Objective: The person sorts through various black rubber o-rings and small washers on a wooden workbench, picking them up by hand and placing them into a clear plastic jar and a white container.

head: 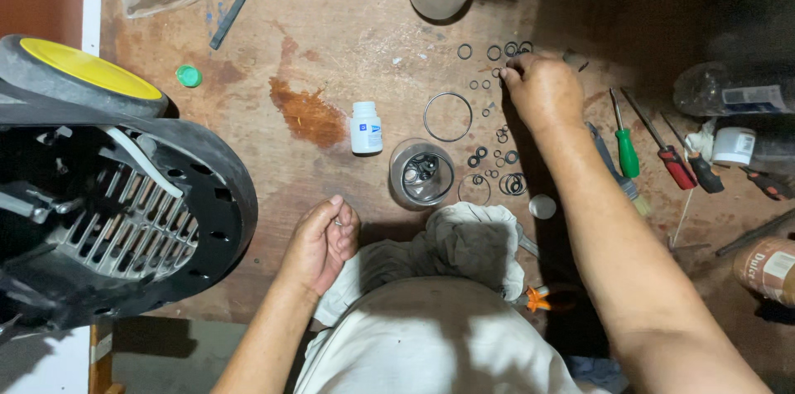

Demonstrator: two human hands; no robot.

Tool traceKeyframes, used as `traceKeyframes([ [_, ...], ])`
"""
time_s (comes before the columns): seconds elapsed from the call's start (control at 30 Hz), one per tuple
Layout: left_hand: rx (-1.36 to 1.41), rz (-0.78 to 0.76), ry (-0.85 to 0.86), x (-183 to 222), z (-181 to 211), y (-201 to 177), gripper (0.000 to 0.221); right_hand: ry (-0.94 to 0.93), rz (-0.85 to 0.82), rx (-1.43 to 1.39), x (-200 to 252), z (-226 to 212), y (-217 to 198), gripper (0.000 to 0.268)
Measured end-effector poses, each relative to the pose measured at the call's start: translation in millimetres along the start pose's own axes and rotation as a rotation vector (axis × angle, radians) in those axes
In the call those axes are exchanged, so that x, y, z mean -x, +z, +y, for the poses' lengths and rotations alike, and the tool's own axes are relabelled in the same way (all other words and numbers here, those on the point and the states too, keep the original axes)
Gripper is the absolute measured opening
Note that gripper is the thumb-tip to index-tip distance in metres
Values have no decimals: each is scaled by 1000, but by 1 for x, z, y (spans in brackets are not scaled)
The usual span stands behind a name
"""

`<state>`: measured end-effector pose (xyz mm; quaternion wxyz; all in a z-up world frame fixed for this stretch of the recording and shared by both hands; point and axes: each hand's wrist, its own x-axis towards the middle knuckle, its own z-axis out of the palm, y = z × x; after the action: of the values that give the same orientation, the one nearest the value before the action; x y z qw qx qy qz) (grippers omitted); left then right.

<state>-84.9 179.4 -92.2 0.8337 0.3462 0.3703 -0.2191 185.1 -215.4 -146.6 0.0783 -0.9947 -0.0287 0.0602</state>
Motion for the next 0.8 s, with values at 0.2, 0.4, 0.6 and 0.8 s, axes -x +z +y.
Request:
traceKeyframes([
  [0.2, -65, 57, -27, 9, -7, 26, 37, 57, -63, 95, -16, -8, 23, 30],
  [0.4, -162, 107, -66, 4, -29, 28, 34, 106, -35, -244, 4, -21, -10, 23],
  [0.6, -258, -18, -238, 1, -43, 52, 32, 472, 25, -1174, 74, -25, -37, 12],
  [0.8, -353, -236, -353, -12, -74, 83, 32, 777, -216, -1871, 108, 21, -11, 18],
])
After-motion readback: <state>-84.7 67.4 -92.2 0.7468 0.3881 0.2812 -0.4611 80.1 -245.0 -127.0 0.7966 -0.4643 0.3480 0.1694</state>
